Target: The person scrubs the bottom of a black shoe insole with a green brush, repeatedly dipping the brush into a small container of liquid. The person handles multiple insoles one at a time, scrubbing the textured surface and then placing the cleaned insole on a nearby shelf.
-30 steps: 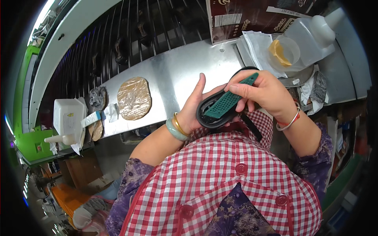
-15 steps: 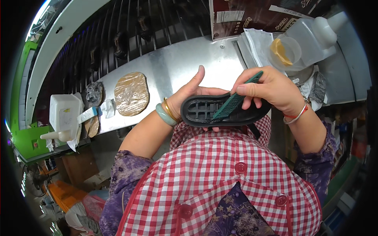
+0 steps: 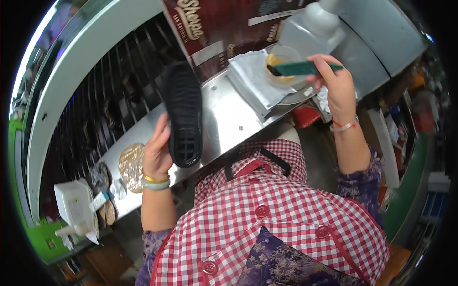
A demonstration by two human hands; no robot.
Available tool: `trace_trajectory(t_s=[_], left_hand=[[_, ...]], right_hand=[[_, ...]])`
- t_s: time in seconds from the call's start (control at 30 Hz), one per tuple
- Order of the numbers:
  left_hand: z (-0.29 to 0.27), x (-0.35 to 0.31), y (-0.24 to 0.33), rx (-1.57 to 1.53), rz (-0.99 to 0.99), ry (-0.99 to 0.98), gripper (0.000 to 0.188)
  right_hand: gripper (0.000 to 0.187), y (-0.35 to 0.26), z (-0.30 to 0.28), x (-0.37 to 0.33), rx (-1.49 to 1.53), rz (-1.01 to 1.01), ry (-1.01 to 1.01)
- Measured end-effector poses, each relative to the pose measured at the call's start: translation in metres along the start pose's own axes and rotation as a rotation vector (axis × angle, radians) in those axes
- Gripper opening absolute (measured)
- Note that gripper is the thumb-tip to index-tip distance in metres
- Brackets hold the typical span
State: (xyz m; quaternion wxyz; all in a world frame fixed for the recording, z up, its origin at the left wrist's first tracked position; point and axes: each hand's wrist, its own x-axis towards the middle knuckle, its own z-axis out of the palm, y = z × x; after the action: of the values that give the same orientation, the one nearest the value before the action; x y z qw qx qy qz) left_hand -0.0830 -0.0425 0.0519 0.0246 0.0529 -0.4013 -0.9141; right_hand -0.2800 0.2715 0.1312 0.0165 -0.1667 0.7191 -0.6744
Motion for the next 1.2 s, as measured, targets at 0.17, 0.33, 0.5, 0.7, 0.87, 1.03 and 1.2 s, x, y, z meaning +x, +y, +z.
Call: trace_trajectory(t_s=[0.17,0.33,0.5,0.7,0.87,1.03,1.2], left_hand=[[-0.014,-0.025,-0.021,-0.545,0.019,0.114,0.059],[-0.006,-0.061,-0.064,-0.592,-0.337,0.26,0.074],[-0.008,-0.067,-0.077,-0.489,-0.399,0.279,0.068],[0.008,-0.042,-0.08,-0.576,-0.284,0.243,0.055],[0.025,-0.021,-0.079,-0.674,-0.183,0.141,0.058],[0.038,-0.017,-0.078,-0.661,-0.168,0.025,0.065],[0.038,-0.02,-0.085,-0.648,-0.133,-0.087,0.072]], right_hand=[[0.025,0.038,-0.018,0.023,-0.202,0.041,0.095],[0.026,0.051,-0.014,0.031,-0.231,0.099,0.084],[0.028,0.057,-0.016,0.033,-0.165,0.155,0.074],[0.028,0.078,-0.02,0.008,0.377,0.305,0.041],[0.026,0.017,0.073,-0.043,0.505,0.22,-0.107],[0.024,0.022,0.106,-0.051,0.399,0.022,-0.043],[0.023,0.03,0.109,-0.055,0.377,0.057,-0.081]])
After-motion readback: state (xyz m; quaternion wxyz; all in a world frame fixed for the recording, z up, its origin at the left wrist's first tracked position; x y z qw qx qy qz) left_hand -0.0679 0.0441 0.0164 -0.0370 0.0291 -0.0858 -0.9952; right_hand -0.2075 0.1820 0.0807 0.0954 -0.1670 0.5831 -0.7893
